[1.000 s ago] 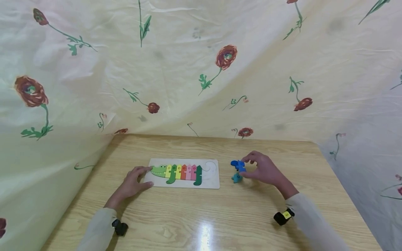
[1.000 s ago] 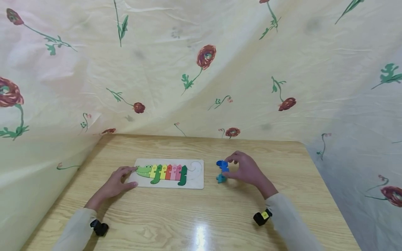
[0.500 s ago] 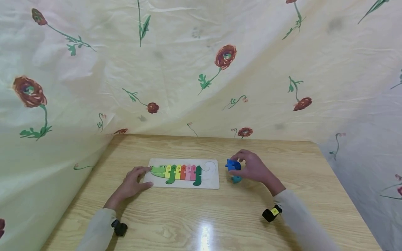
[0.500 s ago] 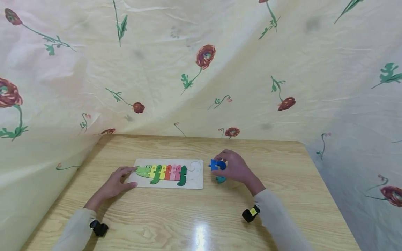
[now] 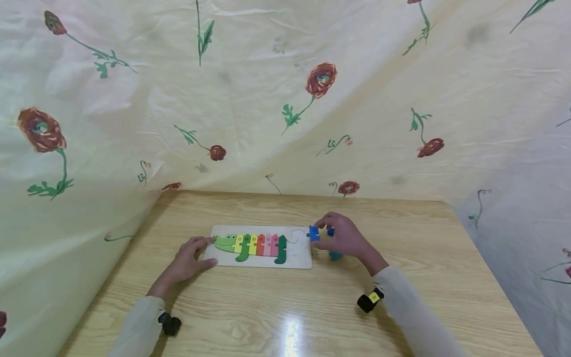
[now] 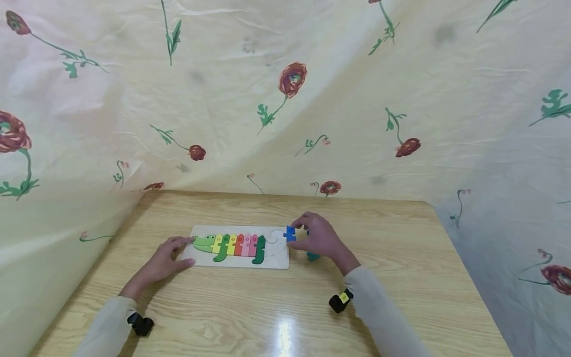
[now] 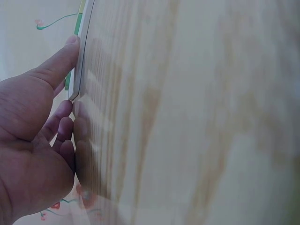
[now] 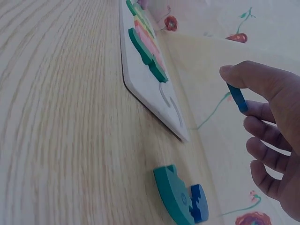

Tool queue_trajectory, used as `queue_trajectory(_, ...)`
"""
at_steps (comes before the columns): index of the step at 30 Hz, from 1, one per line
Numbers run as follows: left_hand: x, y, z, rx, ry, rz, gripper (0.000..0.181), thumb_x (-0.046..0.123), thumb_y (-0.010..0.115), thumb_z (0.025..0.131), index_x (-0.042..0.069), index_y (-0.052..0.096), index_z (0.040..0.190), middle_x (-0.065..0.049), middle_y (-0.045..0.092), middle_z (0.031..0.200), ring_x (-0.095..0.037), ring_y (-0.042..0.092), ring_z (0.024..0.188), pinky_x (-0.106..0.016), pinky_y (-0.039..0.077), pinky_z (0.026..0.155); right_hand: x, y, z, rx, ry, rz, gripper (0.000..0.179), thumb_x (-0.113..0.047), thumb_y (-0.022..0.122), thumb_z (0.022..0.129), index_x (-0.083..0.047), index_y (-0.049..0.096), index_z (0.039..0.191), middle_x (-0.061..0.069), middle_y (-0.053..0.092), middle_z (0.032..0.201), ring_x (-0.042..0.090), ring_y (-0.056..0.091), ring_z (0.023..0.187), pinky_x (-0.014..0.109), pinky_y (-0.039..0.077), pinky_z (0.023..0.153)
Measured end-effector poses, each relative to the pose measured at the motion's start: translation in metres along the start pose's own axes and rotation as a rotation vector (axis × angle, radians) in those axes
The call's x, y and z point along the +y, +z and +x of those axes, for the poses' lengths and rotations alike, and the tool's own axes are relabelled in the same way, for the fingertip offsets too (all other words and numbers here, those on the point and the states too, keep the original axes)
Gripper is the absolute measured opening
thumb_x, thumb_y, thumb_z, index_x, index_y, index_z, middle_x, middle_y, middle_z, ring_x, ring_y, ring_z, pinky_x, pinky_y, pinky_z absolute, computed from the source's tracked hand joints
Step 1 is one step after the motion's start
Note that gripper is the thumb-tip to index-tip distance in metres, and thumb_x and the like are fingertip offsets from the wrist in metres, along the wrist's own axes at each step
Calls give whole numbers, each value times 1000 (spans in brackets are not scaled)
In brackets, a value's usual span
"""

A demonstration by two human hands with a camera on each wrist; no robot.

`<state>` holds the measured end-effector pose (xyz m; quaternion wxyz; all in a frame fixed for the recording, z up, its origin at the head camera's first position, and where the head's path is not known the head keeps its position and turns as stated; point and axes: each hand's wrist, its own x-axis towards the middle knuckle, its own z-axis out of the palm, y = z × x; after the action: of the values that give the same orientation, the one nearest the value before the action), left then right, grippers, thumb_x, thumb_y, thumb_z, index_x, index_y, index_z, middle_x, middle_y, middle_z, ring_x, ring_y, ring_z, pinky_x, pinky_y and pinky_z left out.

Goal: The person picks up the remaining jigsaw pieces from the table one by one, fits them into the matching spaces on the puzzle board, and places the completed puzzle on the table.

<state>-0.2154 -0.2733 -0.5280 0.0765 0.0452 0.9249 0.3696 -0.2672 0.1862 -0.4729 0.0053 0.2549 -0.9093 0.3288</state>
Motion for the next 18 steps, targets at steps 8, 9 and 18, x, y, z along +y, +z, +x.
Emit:
queue_trajectory(8,0,-1,0,3,5,0,70,35,80,89,15,52,150,-23,38,154,-48,30,138,-72,27,110,-6,11,9,-10,28,5,39,-36,89,78,-14,77,109,0,66,103,20,59,92,34,51,75)
queue_trajectory(9,0,-1,-1,2,3,0,70,35,80,89,15,52,150,-23,38,155,-47,30,139,-72,27,110,-7,12,10,-14,33,5,39,-37,90,78,-15,77,108,-1,66,103,20,59,92,34,51,75)
queue_trajectory(18,4,0,-1,-1,0,3,70,33,79,90,14,51,151,-23,38,154,-47,31,137,-71,27,110,-14,22,15,-49,55,12,41,-38,90,77,-14,77,108,3,68,106,23,60,95,34,51,78)
